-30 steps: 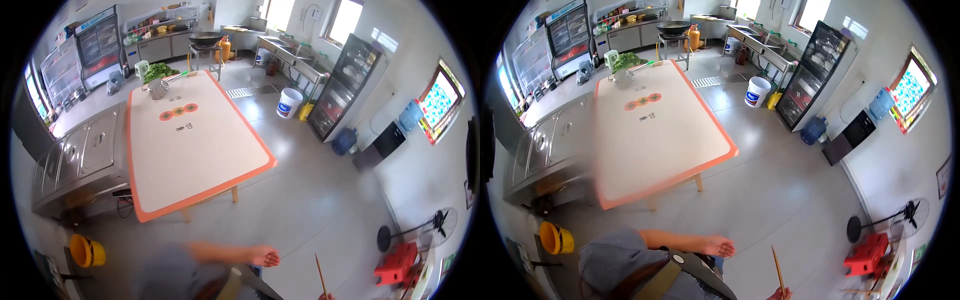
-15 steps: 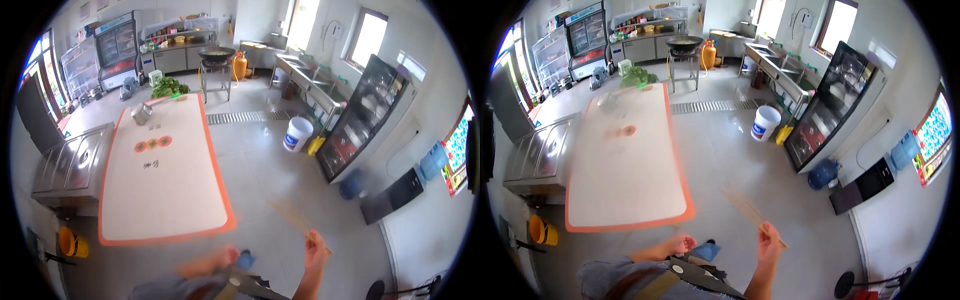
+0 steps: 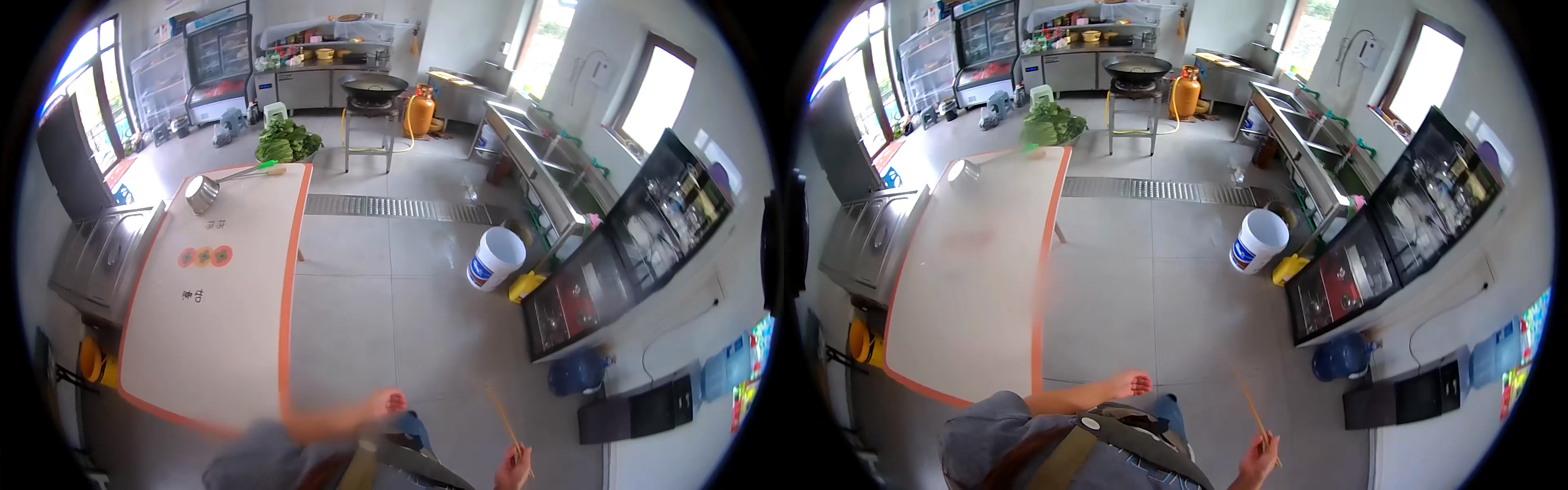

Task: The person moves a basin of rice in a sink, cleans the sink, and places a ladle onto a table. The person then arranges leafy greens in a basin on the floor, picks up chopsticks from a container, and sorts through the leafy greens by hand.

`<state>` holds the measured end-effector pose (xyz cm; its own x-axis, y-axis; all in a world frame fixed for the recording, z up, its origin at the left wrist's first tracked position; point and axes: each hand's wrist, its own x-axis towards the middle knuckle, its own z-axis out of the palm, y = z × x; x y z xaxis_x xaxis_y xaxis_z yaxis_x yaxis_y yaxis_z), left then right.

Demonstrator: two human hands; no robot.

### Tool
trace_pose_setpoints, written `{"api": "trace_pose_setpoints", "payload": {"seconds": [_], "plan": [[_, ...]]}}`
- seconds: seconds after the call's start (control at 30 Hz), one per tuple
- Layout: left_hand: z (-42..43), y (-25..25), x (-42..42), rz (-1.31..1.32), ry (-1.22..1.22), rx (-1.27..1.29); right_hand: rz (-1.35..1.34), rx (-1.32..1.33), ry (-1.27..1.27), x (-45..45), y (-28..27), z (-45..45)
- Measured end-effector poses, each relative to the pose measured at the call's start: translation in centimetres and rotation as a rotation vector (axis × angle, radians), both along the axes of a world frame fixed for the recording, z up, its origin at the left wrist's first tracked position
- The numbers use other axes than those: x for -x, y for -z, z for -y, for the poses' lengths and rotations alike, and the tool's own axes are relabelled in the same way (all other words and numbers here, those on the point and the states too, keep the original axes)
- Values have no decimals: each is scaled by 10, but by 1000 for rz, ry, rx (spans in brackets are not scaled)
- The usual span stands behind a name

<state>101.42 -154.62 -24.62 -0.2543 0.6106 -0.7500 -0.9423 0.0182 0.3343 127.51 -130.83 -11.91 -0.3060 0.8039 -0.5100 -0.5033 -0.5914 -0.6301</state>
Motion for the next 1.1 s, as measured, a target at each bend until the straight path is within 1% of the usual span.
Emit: {"api": "trace_pose_setpoints", "payload": {"seconds": [0.07,0.1,0.17,0.23,0.27,0.33,0.37,0.4,0.43,0.5,0.57,0.6,0.63,0.67,0.7,0.73,0.77,0.8,0.83,0.9,0.97,1.0,1.03,1.07,1.1], "plan": [[-15,20,24,-51,-55,97,-16,-15,-130,65,-3,-49],[-17,33,39,-83,-81,150,16,-29,-184,107,-16,-65],[-9,93,68,-430,114,298,22,-60,-317,200,-37,-94],[4,83,78,-398,-75,325,-24,-82,-478,282,-54,-120],[14,104,88,-536,-10,375,-62,-88,-553,323,-63,-128],[48,168,102,-326,-241,438,-129,-109,-636,398,-77,-130],[56,189,114,25,-527,429,-166,-118,-676,432,-80,-129],[53,187,129,-155,-308,547,-190,-103,-694,463,-82,-126],[51,174,142,-331,-79,660,-212,-86,-710,492,-84,-122],[47,139,166,-669,410,857,-240,-17,-736,543,-80,-121],[41,105,213,-1007,922,1014,-210,74,-775,587,-67,-123],[38,106,234,-1019,925,1023,-186,119,-794,603,-62,-130],[38,115,264,-900,767,1003,-177,147,-782,619,-64,-136],[36,126,293,-730,504,965,-186,135,-771,636,-64,-144],[35,142,325,-487,127,869,-194,127,-759,650,-64,-156],[30,158,359,-296,-170,788,-194,122,-744,663,-61,-169],[22,173,392,-184,-373,731,-194,117,-705,672,-54,-183],[16,186,431,-189,-451,719,-199,114,-666,684,-47,-196],[11,199,456,-510,-387,708,-212,110,-628,700,-39,-208],[-5,200,508,-779,-248,684,-165,139,-587,735,-25,-229],[-32,168,576,-666,-118,676,-98,157,-553,780,-17,-246],[-44,146,604,-538,-202,653,-68,158,-543,808,-13,-253],[-57,114,626,-407,-288,625,-35,158,-537,837,-12,-260],[-67,98,645,-272,-373,594,-45,134,-552,870,-11,-265],[-69,109,665,-383,-247,616,-60,110,-570,911,-13,-268]]}}
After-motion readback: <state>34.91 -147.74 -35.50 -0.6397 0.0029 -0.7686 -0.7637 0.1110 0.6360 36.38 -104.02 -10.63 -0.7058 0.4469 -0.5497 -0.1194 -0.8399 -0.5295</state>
